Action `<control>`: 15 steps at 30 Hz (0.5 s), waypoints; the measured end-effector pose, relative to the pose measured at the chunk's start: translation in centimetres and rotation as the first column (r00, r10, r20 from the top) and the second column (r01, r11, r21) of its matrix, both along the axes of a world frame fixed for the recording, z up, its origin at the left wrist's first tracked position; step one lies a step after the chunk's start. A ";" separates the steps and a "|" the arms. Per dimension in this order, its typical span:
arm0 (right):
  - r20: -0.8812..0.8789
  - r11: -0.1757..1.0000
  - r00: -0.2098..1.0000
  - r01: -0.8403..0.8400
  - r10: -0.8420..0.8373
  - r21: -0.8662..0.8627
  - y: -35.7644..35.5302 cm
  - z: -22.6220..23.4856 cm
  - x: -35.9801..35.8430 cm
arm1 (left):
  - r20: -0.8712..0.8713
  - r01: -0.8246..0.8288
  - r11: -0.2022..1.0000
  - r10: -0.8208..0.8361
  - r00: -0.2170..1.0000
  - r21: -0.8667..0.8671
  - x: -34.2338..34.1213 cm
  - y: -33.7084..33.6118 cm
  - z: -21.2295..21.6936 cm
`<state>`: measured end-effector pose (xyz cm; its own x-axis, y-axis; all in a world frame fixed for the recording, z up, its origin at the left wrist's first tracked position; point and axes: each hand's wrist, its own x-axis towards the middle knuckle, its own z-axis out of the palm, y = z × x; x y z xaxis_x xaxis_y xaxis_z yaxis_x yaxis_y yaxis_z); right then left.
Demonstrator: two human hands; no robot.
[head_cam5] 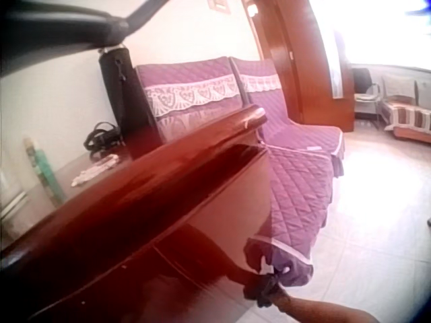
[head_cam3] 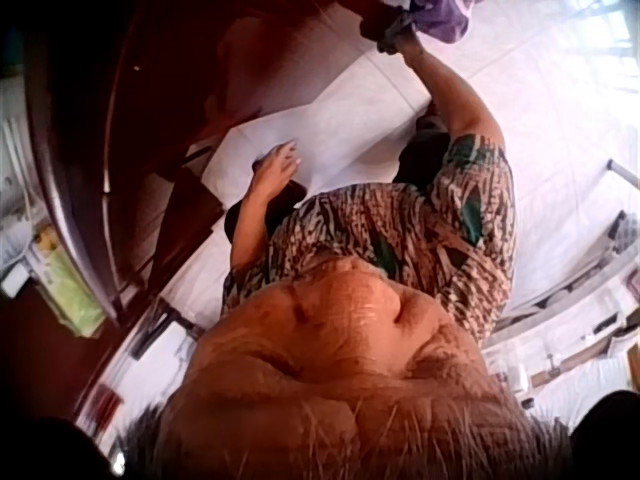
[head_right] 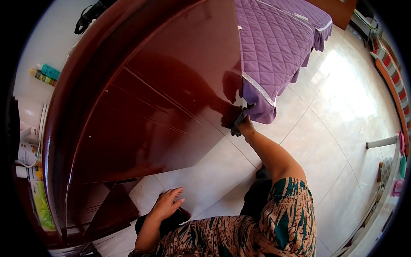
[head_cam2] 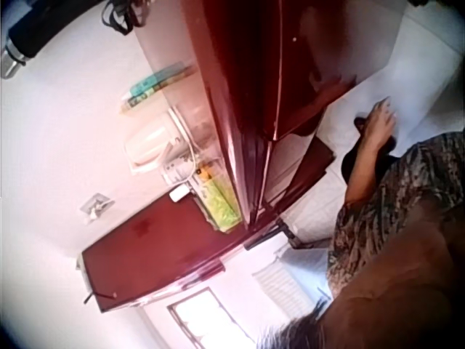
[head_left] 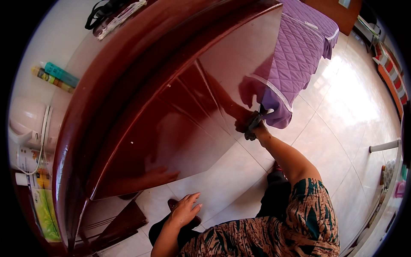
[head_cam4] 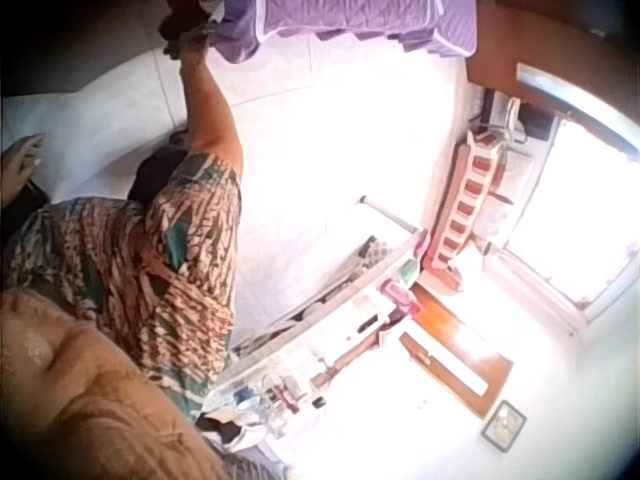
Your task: The person wipes the exterior surfaces, edges, and handles of a wooden desk and cabinet using a cloth.
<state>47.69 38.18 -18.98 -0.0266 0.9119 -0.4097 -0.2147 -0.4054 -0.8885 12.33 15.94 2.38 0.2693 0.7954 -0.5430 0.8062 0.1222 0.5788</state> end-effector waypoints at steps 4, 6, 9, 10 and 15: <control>-0.145 0.996 0.986 0.083 -0.081 0.009 -0.3 0.6 -1.6 | 0.026 -0.013 1.000 0.013 1.000 -0.015 0.3 0.0 0.2; -0.154 0.999 0.988 0.000 -0.006 -0.034 -1.0 2.1 -3.2 | 0.016 -0.007 1.000 0.007 1.000 -0.013 0.0 -0.3 0.0; -0.213 0.931 0.925 -0.343 0.314 -0.120 -3.1 7.2 -4.9 | 0.004 -0.009 1.000 0.009 1.000 -0.006 -0.4 -0.8 0.0; -0.272 0.926 0.909 -0.358 0.317 -0.117 -3.5 5.6 -5.4 | 0.003 -0.006 1.000 0.006 1.000 -0.001 -0.4 -0.9 0.0; -0.371 0.898 0.876 -0.397 0.308 -0.190 -5.4 3.7 -8.1 | -0.016 0.016 1.000 -0.015 1.000 0.020 -0.3 -0.7 -0.3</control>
<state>39.63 32.81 -15.30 -0.4976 0.6824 -0.5355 -0.2717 -0.7089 -0.6509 12.01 15.25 2.07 0.2734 0.8017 -0.5315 0.8168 0.0983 0.5684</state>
